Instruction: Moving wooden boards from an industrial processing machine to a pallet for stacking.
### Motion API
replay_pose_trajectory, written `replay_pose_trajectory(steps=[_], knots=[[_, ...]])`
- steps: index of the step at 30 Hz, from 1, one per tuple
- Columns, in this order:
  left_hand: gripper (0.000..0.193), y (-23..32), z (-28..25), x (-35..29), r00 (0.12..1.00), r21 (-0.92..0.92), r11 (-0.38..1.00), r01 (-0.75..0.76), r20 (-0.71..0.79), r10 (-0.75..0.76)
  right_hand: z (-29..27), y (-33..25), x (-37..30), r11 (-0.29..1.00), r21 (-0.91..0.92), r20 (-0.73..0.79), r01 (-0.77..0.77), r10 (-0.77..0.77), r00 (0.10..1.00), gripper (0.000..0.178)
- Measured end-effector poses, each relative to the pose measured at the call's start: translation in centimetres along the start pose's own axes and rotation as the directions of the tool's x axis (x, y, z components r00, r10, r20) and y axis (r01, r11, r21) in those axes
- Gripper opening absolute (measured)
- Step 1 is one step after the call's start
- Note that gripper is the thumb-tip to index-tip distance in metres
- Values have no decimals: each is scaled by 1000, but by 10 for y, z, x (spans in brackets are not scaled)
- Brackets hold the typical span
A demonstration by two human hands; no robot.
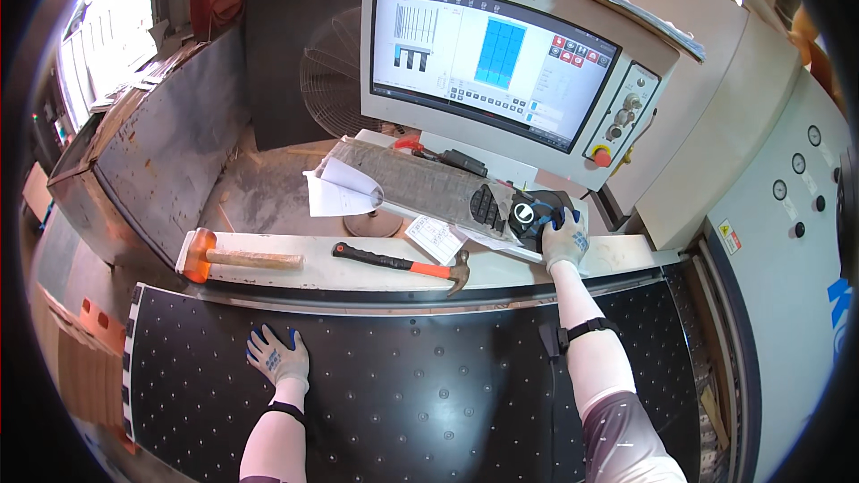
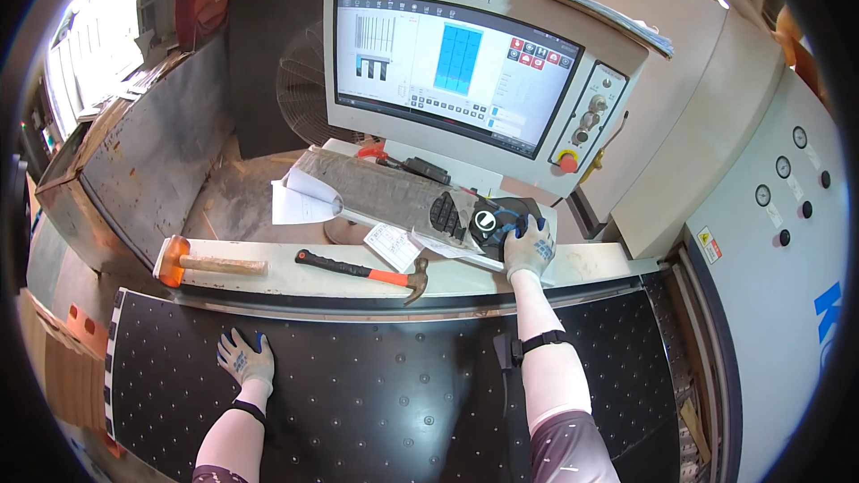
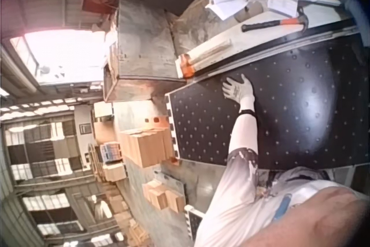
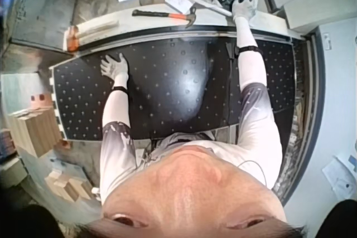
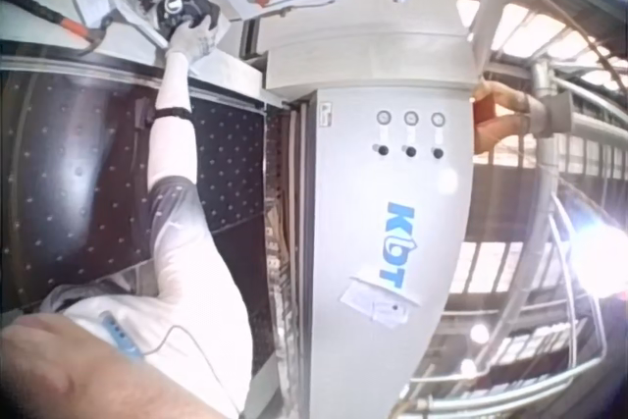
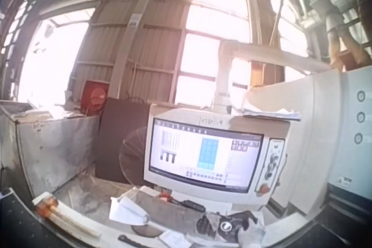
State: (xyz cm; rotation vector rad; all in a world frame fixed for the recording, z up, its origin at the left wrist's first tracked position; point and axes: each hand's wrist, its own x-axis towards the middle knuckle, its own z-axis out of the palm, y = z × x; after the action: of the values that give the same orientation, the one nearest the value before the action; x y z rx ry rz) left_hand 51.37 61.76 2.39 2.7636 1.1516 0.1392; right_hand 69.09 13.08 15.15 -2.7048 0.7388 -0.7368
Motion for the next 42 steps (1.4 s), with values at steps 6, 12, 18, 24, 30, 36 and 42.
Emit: replay_pose_trajectory(steps=[6, 12, 18, 24, 30, 36, 42], knots=[[74, -2, 1, 0, 1000, 0, 1000, 11, 4, -11, 3, 2, 1, 1000, 0, -15, 11, -11, 1000, 44], [74, 0, 4, 2, 1000, -11, 1000, 12, 9, -12, 4, 3, 1, 1000, 19, -18, 19, -19, 1000, 46], [74, -3, -6, 0, 1000, -23, 1000, 16, 12, -16, 3, 4, -2, 996, 31, -147, 84, -79, 986, 47], [73, 1, -2, 1, 1000, -25, 1000, 6, 11, -6, 7, 8, 2, 998, -39, -63, 41, -44, 997, 49], [73, -1, -4, 0, 1000, -28, 1000, 7, 9, -6, 11, 9, 3, 996, -48, -66, 69, -72, 995, 50], [73, -1, -5, 0, 1000, -21, 1000, 6, 21, -6, 5, 5, 1, 998, -20, -36, 53, -54, 998, 52], [73, 0, -7, -1, 1000, -24, 1000, 4, 28, -3, 3, 3, 2, 1000, 7, -10, 26, -26, 1000, 52]])
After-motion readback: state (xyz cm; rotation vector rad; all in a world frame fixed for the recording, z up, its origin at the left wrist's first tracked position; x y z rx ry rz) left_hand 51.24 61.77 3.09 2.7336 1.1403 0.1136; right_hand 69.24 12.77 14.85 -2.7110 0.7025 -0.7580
